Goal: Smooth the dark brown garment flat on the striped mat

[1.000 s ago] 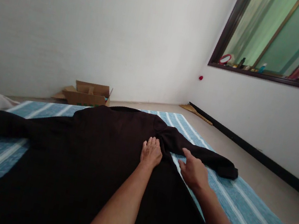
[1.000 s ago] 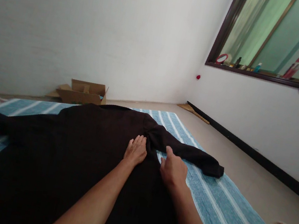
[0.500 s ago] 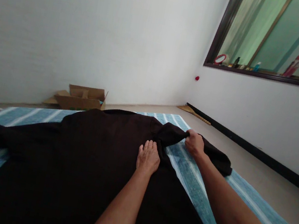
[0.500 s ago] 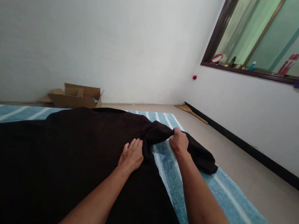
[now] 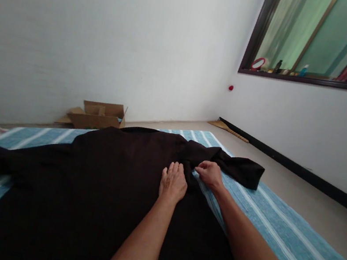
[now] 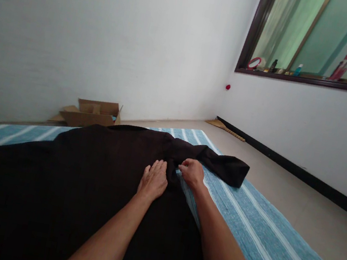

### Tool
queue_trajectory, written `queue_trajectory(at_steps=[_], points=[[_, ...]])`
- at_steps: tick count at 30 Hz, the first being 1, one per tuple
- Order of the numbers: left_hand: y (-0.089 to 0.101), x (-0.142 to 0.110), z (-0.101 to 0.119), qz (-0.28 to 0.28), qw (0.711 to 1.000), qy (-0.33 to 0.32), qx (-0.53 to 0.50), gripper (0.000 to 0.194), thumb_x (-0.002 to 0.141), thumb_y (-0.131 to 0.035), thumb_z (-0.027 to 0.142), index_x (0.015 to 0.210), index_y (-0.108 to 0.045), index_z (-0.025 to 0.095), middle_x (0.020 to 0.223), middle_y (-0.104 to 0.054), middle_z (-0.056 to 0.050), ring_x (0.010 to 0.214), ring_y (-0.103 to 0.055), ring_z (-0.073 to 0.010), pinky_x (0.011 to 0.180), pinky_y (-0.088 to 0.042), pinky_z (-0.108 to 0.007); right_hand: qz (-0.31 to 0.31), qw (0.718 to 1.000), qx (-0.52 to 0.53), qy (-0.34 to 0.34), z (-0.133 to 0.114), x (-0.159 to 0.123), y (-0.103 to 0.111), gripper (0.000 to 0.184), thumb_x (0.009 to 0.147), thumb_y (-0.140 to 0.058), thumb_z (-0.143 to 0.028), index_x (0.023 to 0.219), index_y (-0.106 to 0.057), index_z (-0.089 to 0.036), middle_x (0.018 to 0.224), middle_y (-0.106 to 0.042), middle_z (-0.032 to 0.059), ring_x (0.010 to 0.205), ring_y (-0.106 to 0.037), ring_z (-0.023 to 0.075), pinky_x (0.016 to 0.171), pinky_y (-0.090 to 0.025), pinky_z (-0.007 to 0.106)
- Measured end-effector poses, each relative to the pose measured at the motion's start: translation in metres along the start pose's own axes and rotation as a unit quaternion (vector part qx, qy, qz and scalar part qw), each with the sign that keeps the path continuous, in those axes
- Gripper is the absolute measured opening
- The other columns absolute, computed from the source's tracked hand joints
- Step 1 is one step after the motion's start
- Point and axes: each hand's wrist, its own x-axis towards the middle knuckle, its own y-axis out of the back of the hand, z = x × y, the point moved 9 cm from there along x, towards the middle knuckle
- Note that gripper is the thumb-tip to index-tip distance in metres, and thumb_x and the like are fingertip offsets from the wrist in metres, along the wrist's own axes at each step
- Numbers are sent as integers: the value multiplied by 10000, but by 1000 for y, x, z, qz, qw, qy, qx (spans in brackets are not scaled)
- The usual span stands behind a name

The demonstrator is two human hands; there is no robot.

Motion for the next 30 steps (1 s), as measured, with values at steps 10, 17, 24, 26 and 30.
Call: queue_trajectory(at_steps=[10,17,24,26,30], points=[[1,-1,2,-2,1000,0,-6,503,887,-272,130,1376,-388,100,1447,-385,-115,1360,-275,-232,1101,-222,-434,-148,976,139,-82,-8,8,-40,196,692,-725,-241,617,-574,-141,380,-497,-31,307,-400,67,325,-292,167],[-1,0,3,-11,1000,2,-6,524,883,-268,125,1397,-365,109,1453,-377,-108,1367,-263,-232,1103,-213,-436,-127,970,196,-66,-15,8,-38,335,702,-636,-123,1037,-629,-116,428,-497,-70,364,-426,68,350,-288,154],[-1,0,3,4,1000,-2,-1,522,876,-302,152,1391,-385,129,1441,-395,-115,1362,-269,-238,1093,-227,-439,-120,977,174,-19,-26,8,-33,505,572,-616,-29,1061,-644,-152,477,-483,-101,408,-428,62,390,-310,155],[-1,0,3,2,1000,-5,0,520,879,-302,158,1391,-384,124,1444,-390,-115,1361,-272,-243,1092,-226,-442,-124,978,168,-17,-28,7,-35,564,567,-603,-31,1120,-619,-136,461,-464,-103,399,-423,70,383,-302,162],[-1,0,4,3,1000,-8,2,504,895,-292,171,1387,-389,120,1448,-384,-114,1354,-285,-250,1089,-227,-443,-112,983,148,-9,-28,11,-33,574,548,-569,-36,1113,-625,-121,455,-439,-101,402,-414,76,387,-289,171]])
